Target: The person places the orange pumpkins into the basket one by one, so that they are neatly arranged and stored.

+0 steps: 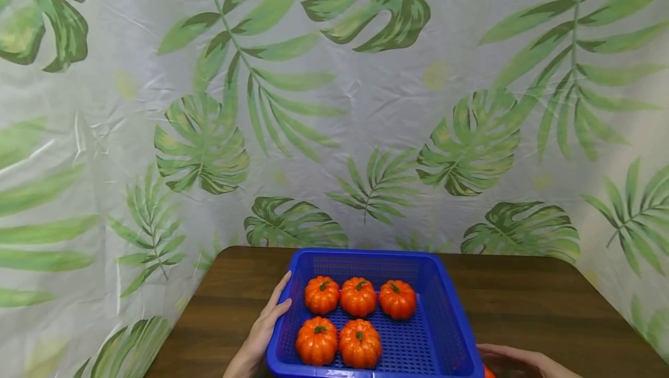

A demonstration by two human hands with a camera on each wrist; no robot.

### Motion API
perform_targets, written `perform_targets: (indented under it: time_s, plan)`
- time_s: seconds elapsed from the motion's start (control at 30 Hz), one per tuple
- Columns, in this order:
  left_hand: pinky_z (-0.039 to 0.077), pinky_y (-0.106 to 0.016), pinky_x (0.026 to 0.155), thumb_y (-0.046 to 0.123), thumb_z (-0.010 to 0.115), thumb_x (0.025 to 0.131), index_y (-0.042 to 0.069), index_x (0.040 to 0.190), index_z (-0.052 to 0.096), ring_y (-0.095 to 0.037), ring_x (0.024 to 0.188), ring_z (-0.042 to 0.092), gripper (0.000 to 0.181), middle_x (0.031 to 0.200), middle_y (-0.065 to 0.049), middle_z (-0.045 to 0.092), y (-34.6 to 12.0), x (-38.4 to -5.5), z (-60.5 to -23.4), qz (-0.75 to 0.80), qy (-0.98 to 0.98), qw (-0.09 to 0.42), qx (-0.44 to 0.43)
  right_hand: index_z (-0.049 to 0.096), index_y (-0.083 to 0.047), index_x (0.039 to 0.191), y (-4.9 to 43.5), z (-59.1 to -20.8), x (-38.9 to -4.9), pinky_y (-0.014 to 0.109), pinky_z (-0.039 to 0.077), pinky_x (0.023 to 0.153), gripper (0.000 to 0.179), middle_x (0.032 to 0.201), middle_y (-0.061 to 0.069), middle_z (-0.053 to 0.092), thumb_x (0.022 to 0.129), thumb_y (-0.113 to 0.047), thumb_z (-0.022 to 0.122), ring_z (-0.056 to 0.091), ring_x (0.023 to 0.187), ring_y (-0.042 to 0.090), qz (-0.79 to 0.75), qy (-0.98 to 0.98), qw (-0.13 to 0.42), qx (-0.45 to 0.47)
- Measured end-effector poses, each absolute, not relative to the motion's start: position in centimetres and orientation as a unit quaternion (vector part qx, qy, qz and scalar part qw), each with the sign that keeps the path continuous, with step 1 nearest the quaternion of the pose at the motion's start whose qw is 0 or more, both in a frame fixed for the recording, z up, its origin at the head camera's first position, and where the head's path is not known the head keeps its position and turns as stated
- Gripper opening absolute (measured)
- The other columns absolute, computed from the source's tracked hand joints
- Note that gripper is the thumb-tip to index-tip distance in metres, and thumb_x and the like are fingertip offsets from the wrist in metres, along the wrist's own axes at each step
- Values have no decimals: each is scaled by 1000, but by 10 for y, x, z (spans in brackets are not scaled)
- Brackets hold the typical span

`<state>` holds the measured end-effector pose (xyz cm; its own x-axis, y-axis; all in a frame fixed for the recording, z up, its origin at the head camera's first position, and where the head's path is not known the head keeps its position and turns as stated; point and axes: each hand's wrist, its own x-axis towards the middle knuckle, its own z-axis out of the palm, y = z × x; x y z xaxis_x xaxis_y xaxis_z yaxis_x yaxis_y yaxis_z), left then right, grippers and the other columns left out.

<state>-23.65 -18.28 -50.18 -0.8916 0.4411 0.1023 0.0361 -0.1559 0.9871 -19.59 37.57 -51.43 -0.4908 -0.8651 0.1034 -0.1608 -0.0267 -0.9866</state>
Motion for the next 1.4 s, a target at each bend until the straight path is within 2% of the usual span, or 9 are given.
perform_targets:
  time_s: [0.07, 0.1, 0.17, 0.5, 0.73, 0.97, 1.2, 1.3, 1.4]
  plan:
    - [35, -36, 118, 26, 27, 115, 25, 168, -2, -42, 157, 5, 61, 174, -16, -7, -183, -236, -501, 737, 635, 139, 188, 32, -10, 163, 373, -518, -195, 24, 43, 113, 68, 163, -3, 44, 100, 16, 32, 45, 147, 8, -595, 617, 292, -425]
    - [34, -38, 118, 26, 27, 115, 25, 167, -2, -42, 157, 5, 61, 174, -16, -8, -183, -236, -501, 736, 635, 140, 188, 35, -15, 163, 372, -518, -193, 22, 43, 112, 69, 162, -7, 46, 101, 16, 30, 46, 145, 5, -605, 612, 299, -412]
    - [33, -38, 119, 27, 27, 115, 25, 167, -3, -42, 157, 5, 61, 175, -16, -8, -183, -236, -501, 737, 634, 140, 188, 34, -13, 162, 370, -521, -193, 21, 43, 111, 71, 162, -6, 46, 100, 19, 29, 46, 145, 5, -605, 605, 288, -429]
    - [37, -34, 116, 27, 27, 115, 25, 167, -3, -43, 157, 6, 61, 175, -15, -7, -183, -236, -501, 737, 633, 142, 189, 40, -18, 160, 363, -517, -190, 21, 40, 114, 67, 161, -5, 48, 104, 16, 25, 48, 144, 8, -641, 558, 337, -405]
    - [35, -32, 117, 27, 27, 115, 24, 167, -3, -42, 157, 5, 61, 175, -16, -7, -183, -236, -501, 736, 635, 137, 190, 37, -12, 161, 365, -521, -190, 22, 40, 115, 69, 162, -3, 46, 101, 20, 23, 47, 145, 9, -633, 559, 310, -437]
    - [33, -38, 119, 27, 27, 114, 24, 167, -2, -42, 157, 5, 61, 175, -16, -7, -183, -235, -501, 735, 637, 137, 188, 34, -1, 160, 369, -527, -189, 21, 40, 115, 67, 162, 4, 46, 99, 23, 21, 47, 146, 11, -629, 555, 282, -466]
    - [33, -40, 119, 28, 29, 114, 25, 167, -2, -43, 157, 6, 62, 175, -16, -6, -183, -235, -501, 734, 640, 138, 182, 35, -2, 160, 376, -524, -184, 21, 41, 113, 66, 160, 3, 50, 101, 21, 20, 50, 144, 11, -631, 563, 298, -443]
    - [34, -40, 119, 29, 30, 114, 25, 167, -1, -43, 157, 7, 62, 175, -16, -5, -183, -235, -502, 735, 640, 136, 181, 32, 1, 160, 375, -523, -186, 21, 39, 115, 66, 164, 0, 44, 99, 23, 21, 46, 147, 9, -631, 559, 289, -454]
    - [33, -41, 119, 28, 30, 114, 25, 167, 0, -43, 157, 7, 61, 175, -16, -4, -182, -236, -502, 736, 639, 134, 180, 31, -3, 162, 371, -521, -187, 22, 39, 116, 68, 165, -3, 42, 99, 21, 22, 45, 148, 10, -632, 562, 287, -449]
